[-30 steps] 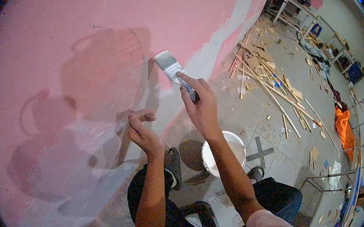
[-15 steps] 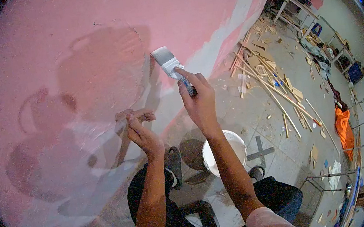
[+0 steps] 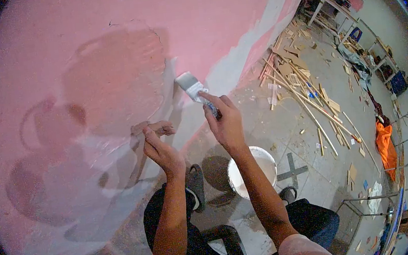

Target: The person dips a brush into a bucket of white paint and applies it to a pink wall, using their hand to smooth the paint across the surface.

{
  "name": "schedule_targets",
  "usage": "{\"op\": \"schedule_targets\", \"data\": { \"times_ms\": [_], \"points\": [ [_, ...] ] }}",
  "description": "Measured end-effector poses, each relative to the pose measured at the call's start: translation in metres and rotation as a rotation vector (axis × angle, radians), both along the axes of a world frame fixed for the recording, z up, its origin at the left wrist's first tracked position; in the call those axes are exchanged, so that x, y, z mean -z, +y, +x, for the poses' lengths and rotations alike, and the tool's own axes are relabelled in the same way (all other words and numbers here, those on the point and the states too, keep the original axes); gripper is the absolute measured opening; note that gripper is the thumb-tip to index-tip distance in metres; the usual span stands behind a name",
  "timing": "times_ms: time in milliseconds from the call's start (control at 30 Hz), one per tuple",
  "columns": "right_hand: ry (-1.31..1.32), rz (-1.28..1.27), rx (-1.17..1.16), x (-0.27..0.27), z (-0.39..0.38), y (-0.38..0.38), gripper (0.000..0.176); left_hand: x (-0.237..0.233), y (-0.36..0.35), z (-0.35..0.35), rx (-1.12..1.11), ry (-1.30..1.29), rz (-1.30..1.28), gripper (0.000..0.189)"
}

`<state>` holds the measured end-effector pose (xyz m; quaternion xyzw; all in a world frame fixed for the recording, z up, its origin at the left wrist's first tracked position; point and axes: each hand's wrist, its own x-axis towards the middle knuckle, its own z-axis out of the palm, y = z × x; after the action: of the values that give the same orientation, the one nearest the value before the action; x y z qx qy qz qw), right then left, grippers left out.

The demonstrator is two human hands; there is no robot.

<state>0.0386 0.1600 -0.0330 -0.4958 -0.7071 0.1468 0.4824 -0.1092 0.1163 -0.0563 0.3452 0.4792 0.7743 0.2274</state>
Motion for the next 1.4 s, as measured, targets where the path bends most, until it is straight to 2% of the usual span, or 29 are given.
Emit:
{"op": "schedule_targets", "data": {
  "times_ms": [67, 233, 367, 567, 667, 767, 967, 1067, 1100, 1200, 1367, 1400],
  "points": [
    [0.012, 0.007, 0.009, 0.008, 0.002, 0.0, 0.038, 0.001, -0.001, -0.002, 0.002, -0.008, 0.007, 0.056],
    [0.07, 0.072, 0.023, -0.021, 0.001, 0.0, 0.036, -0.002, -0.005, -0.002, 0.006, -0.001, -0.049, 0.055],
    [0.068, 0.043, -0.005, -0.021, -0.002, 0.006, 0.037, 0.003, -0.001, 0.0, 0.014, -0.031, -0.016, 0.056],
    [-0.051, -0.168, 0.033, 0.065, 0.013, 0.014, 0.038, 0.001, -0.001, -0.005, 0.003, -0.02, -0.046, 0.057],
    [-0.044, -0.186, 0.015, 0.077, 0.017, 0.008, 0.038, 0.001, -0.001, -0.005, 0.008, -0.054, -0.027, 0.057],
    [-0.077, -0.131, 0.006, 0.056, 0.015, 0.015, 0.037, -0.002, -0.003, -0.005, 0.005, -0.018, -0.051, 0.058],
    [-0.013, 0.072, 0.037, -0.032, 0.001, 0.012, 0.037, 0.003, 0.002, -0.004, 0.002, -0.066, -0.017, 0.055],
    [0.132, 0.107, 0.017, -0.044, -0.003, 0.014, 0.037, 0.002, -0.001, -0.006, -0.014, 0.005, -0.044, 0.055],
    [0.102, 0.101, 0.024, -0.042, -0.002, 0.015, 0.038, 0.003, -0.001, -0.006, -0.003, -0.017, -0.038, 0.055],
    [-0.005, 0.081, -0.006, 0.002, 0.001, 0.022, 0.038, 0.003, 0.0, -0.005, 0.013, -0.045, -0.028, 0.055],
    [-0.124, -0.165, -0.006, 0.15, 0.032, 0.032, 0.032, -0.001, -0.002, -0.005, 0.011, -0.024, -0.052, 0.052],
    [-0.152, -0.201, -0.006, 0.152, 0.03, 0.03, 0.031, 0.0, 0.0, -0.005, 0.013, -0.038, -0.045, 0.052]
  ]
}}
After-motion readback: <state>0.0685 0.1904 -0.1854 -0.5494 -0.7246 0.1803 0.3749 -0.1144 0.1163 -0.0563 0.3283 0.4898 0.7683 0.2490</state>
